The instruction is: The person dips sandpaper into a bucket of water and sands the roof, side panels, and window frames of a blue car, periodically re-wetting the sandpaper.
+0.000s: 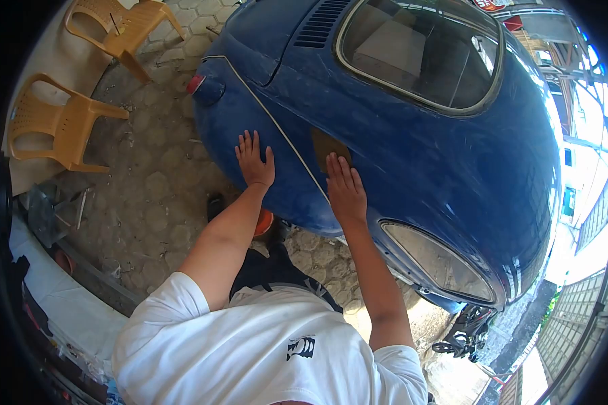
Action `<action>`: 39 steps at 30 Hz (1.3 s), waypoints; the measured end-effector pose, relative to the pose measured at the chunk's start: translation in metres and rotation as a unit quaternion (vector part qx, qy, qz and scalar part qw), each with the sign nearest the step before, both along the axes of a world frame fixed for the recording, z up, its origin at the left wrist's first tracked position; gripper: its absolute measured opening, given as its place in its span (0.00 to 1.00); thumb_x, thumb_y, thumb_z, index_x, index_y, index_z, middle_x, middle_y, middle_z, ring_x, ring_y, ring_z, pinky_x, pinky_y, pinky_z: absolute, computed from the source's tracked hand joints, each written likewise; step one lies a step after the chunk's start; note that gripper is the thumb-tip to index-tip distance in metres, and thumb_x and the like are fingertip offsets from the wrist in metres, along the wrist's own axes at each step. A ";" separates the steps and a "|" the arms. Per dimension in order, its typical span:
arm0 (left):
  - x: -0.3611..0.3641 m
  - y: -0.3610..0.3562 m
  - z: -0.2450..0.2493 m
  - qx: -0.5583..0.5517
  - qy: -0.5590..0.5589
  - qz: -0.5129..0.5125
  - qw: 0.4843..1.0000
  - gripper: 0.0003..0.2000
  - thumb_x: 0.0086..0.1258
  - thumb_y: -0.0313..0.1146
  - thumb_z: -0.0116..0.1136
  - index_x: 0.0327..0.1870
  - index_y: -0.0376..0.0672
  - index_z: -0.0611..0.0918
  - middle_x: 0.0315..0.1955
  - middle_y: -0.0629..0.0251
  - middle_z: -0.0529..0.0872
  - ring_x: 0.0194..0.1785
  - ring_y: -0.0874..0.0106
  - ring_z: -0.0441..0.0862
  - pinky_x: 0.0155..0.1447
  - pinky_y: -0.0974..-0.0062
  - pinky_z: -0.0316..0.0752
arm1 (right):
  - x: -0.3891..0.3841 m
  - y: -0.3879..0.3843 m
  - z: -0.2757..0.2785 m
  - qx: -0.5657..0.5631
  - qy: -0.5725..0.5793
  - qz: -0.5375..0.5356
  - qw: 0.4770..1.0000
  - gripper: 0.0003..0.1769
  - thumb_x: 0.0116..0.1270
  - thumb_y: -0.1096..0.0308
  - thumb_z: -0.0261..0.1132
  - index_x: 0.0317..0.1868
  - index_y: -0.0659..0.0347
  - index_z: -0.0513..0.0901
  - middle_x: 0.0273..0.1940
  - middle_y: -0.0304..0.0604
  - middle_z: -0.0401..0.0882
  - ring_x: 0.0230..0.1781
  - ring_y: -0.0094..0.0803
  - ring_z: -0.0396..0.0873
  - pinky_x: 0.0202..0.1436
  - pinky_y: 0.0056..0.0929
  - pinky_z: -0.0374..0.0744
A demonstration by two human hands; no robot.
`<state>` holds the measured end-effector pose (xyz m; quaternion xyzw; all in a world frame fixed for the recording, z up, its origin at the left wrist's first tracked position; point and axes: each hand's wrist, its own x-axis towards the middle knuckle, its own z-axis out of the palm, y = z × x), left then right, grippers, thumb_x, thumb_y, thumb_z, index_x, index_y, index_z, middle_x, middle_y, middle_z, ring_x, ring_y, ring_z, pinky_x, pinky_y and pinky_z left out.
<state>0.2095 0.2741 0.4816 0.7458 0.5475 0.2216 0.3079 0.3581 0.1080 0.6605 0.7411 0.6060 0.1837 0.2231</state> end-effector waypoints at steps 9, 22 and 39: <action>0.000 -0.004 -0.005 0.008 -0.002 0.009 1.000 0.31 0.84 0.45 0.50 0.85 0.46 0.68 0.87 0.55 0.62 0.91 0.56 0.51 0.92 0.50 0.42 | -0.030 0.003 0.033 0.011 0.105 0.016 0.994 0.37 0.82 0.46 0.61 0.84 0.53 0.70 0.88 0.38 0.58 0.91 0.32 0.51 0.92 0.46 0.51; 0.000 0.001 0.000 -0.007 0.015 0.009 1.000 0.31 0.84 0.46 0.49 0.86 0.49 0.67 0.87 0.58 0.61 0.91 0.59 0.51 0.93 0.53 0.42 | 0.007 0.055 -0.008 -0.127 -0.141 0.067 0.980 0.46 0.85 0.35 0.51 0.90 0.53 0.55 0.91 0.37 0.47 0.92 0.34 0.42 0.92 0.47 0.47; -0.001 -0.001 0.003 -0.016 -0.029 0.027 0.999 0.28 0.85 0.40 0.45 0.84 0.49 0.71 0.86 0.56 0.64 0.90 0.55 0.54 0.91 0.50 0.43 | -0.019 0.194 -0.089 -0.173 -0.133 0.151 0.964 0.34 0.92 0.53 0.40 0.88 0.63 0.57 0.90 0.40 0.51 0.91 0.36 0.47 0.93 0.39 0.47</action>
